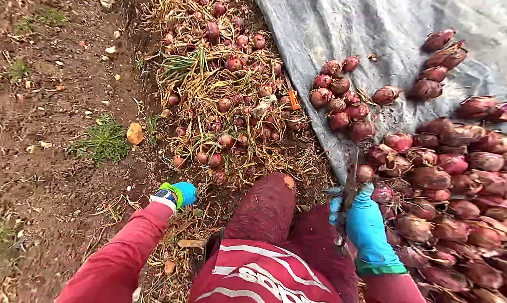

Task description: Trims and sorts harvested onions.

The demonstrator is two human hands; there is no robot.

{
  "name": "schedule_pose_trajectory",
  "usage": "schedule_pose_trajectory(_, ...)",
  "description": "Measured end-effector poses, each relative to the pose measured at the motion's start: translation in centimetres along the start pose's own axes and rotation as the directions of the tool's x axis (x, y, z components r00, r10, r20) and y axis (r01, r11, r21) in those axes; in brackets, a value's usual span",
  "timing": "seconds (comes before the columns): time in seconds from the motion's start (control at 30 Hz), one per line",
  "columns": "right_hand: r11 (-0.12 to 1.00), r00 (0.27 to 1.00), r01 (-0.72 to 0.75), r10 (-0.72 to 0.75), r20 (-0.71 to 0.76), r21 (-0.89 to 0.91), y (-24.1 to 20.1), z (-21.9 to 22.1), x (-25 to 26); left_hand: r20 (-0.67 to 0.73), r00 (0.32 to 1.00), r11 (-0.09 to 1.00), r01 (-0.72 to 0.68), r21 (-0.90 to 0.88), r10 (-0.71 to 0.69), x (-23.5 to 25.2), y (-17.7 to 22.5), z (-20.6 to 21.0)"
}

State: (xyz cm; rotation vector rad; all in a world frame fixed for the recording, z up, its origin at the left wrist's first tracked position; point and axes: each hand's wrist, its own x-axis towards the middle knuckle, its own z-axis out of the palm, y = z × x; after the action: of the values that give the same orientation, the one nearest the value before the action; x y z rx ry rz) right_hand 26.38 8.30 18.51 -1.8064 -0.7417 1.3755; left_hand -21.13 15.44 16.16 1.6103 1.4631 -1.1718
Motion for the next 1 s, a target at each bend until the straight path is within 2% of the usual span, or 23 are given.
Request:
schedule_pose_trajectory(0.03, 0.999, 0.999, -0.034, 0.035, 0.041, -0.015, 0.9, 0.7, 0.2, -0.166, 0.981, 0.961, 0.054, -0.272, -0.102, 2.7, 0.0, 1.6)
schedule_pose_trajectory(0.07, 0.998, 0.995, -0.050, 0.053, 0.080, -0.030, 1.5, 1.3, 0.7, -0.255, 0.942, 0.856, 0.060, -0.513, -0.219, 5.7, 0.8, 2.8)
schedule_pose_trajectory(0.1, 0.998, 0.992, -0.059, 0.062, 0.109, -0.034, 1.8, 2.0, 1.2, -0.269, 0.903, 0.710, 0.053, -0.702, -0.334, 8.6, 2.4, 3.7)
schedule_pose_trajectory(0.13, 0.997, 0.989, -0.075, 0.079, 0.128, -0.033, 2.1, 2.6, 1.6, -0.243, 0.871, 0.595, 0.069, -0.801, -0.427, 11.1, 4.7, 4.4)
schedule_pose_trajectory(0.23, 0.986, 0.970, -0.166, 0.166, 0.176, -0.017, 3.2, 3.2, 2.6, -0.089, 0.788, 0.393, 0.203, -0.897, -0.609, 15.0, 11.8, 5.7)
schedule_pose_trajectory(0.3, 0.970, 0.952, -0.243, 0.238, 0.192, 0.002, 3.7, 3.7, 3.6, -0.037, 0.799, 0.316, 0.194, -0.929, -0.600, 15.2, 13.3, 4.2)
schedule_pose_trajectory(0.33, 0.954, 0.935, -0.299, 0.289, 0.203, 0.018, 3.9, 4.2, 4.1, -0.053, 0.843, 0.353, 0.167, -0.921, -0.536, 14.2, 13.7, 2.9)
schedule_pose_trajectory(0.4, 0.908, 0.882, -0.415, 0.385, 0.272, 0.063, 4.3, 5.4, 5.2, -0.153, 0.929, 0.591, 0.082, -0.802, -0.336, 10.6, 14.7, -1.6)
schedule_pose_trajectory(0.43, 0.899, 0.861, -0.431, 0.386, 0.329, 0.072, 4.5, 5.9, 5.7, -0.219, 0.947, 0.697, 0.008, -0.717, -0.236, 8.6, 15.4, -4.0)
schedule_pose_trajectory(0.5, 0.927, 0.849, -0.358, 0.275, 0.451, 0.110, 4.0, 6.7, 5.6, -0.328, 0.944, 0.842, -0.146, -0.520, -0.038, 4.6, 16.2, -8.2)
schedule_pose_trajectory(0.57, 0.963, 0.862, -0.222, 0.119, 0.493, 0.155, 1.3, 7.8, 5.3, -0.366, 0.922, 0.926, -0.240, -0.291, 0.124, 1.1, 15.6, -12.3)
schedule_pose_trajectory(0.6, 0.977, 0.872, -0.149, 0.056, 0.486, 0.155, -0.1, 8.3, 5.3, -0.348, 0.919, 0.941, -0.268, -0.208, 0.185, -0.2, 15.2, -13.8)
schedule_pose_trajectory(0.67, 0.992, 0.889, -0.046, -0.015, 0.458, 0.121, -1.6, 9.1, 4.5, -0.384, 0.865, 0.907, -0.398, -0.137, 0.322, -3.0, 15.0, -14.7)
schedule_pose_trajectory(0.77, 0.965, 0.888, 0.098, -0.196, 0.417, 0.245, -2.4, 9.0, 2.0, -0.480, 0.718, 0.789, -0.609, -0.082, 0.504, -7.5, 16.3, -13.8)
schedule_pose_trajectory(0.83, 0.938, 0.879, 0.219, -0.309, 0.362, 0.268, -3.3, 7.9, -0.5, -0.461, 0.668, 0.719, -0.689, -0.087, 0.584, -9.5, 17.2, -13.0)
schedule_pose_trajectory(0.87, 0.938, 0.882, 0.275, -0.334, 0.333, 0.212, -3.8, 7.3, -1.6, -0.436, 0.662, 0.700, -0.708, -0.094, 0.610, -10.1, 17.3, -12.8)
schedule_pose_trajectory(0.93, 0.956, 0.905, 0.287, -0.289, 0.311, 0.053, -4.2, 5.6, -3.1, -0.429, 0.699, 0.759, -0.650, -0.047, 0.572, -11.2, 17.5, -13.0)
schedule_pose_trajectory(1.0, 0.969, 0.920, 0.243, -0.248, 0.305, 0.053, -3.5, 3.8, -4.0, -0.546, 0.744, 0.886, -0.464, -0.008, 0.385, -12.2, 18.1, -13.4)
